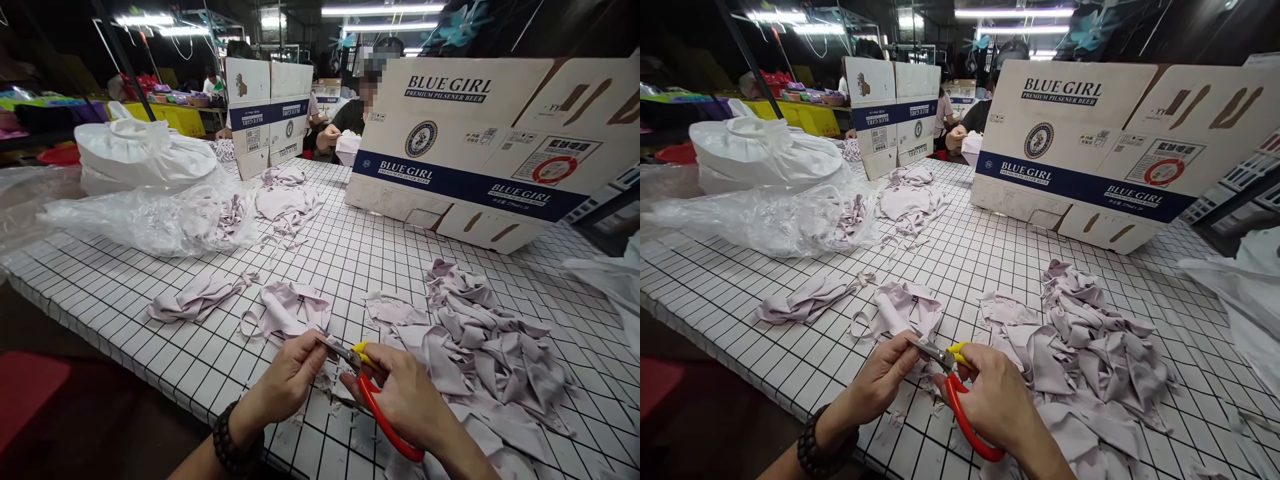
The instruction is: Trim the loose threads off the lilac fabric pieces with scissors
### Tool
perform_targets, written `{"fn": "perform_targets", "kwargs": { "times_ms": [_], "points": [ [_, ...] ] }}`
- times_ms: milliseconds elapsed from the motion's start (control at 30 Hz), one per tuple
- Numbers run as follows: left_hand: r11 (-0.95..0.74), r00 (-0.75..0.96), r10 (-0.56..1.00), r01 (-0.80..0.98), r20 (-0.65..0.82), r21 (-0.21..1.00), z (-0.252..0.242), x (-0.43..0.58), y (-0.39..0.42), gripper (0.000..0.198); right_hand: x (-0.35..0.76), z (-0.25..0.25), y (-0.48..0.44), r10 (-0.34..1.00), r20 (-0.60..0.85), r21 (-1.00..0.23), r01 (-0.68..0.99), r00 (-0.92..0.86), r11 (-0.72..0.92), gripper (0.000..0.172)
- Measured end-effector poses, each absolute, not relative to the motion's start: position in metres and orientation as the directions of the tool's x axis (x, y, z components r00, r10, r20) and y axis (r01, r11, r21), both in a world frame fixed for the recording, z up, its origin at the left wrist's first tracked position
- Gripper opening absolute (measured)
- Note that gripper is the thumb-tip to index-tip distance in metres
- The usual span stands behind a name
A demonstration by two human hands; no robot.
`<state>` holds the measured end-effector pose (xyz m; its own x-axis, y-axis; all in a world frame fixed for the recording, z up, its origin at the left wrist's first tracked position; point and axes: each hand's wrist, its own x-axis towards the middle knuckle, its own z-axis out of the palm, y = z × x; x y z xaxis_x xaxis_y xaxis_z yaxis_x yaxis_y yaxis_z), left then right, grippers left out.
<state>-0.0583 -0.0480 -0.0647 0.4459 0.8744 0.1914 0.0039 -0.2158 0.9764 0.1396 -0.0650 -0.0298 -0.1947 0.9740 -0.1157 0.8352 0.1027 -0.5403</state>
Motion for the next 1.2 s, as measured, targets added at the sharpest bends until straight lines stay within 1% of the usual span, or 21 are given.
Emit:
{"fn": "perform_targets", "kwargs": {
  "times_ms": [167,433,700,800,900,967,1000,1067,1133,1200],
  "points": [
    [-0.214,0.44,0.877,-0.004,0.194,0.977,-0.064,-0.059,-0.05,0.03,0.138,-0.033,-0.065,0.979,-0.069,-0.527,0.84,-0.191,0.127,0.048],
    [-0.196,0.433,0.883,-0.008,0.18,0.981,-0.066,-0.061,-0.05,0.032,0.14,-0.039,-0.064,0.971,0.048,-0.519,0.824,-0.235,0.226,0.044],
    [-0.137,0.452,0.882,-0.022,0.132,0.99,-0.068,-0.063,-0.05,0.035,0.142,-0.043,-0.062,0.955,0.103,-0.553,0.782,-0.278,0.287,0.043],
    [-0.104,0.452,0.885,-0.036,0.109,0.994,-0.066,-0.063,-0.049,0.036,0.141,-0.045,-0.061,0.956,0.089,-0.586,0.761,-0.28,0.277,0.045],
    [-0.059,0.448,0.891,-0.049,0.075,0.997,-0.065,-0.063,-0.049,0.037,0.14,-0.045,-0.059,0.966,0.023,-0.645,0.734,-0.259,0.213,0.049],
    [-0.042,0.44,0.896,-0.055,0.062,0.998,-0.063,-0.063,-0.049,0.036,0.142,-0.044,-0.058,0.966,-0.095,-0.722,0.685,-0.241,0.1,0.05],
    [-0.039,0.437,0.898,-0.052,0.058,0.998,-0.062,-0.063,-0.049,0.036,0.144,-0.042,-0.058,0.955,-0.165,-0.773,0.634,-0.246,0.029,0.049],
    [-0.065,0.424,0.903,-0.011,0.064,0.998,-0.059,-0.063,-0.048,0.035,0.147,-0.037,-0.058,0.923,-0.273,-0.871,0.477,-0.271,-0.117,0.045],
    [-0.155,0.351,0.931,0.14,0.097,0.978,-0.06,-0.064,-0.045,0.032,0.151,-0.033,-0.061,0.915,-0.304,-0.926,0.308,-0.265,-0.218,0.044],
    [-0.215,0.22,0.966,0.397,0.135,0.893,-0.067,-0.067,-0.04,0.023,0.154,-0.029,-0.066,0.925,-0.309,-0.942,0.207,-0.222,-0.265,0.045]
  ]
}}
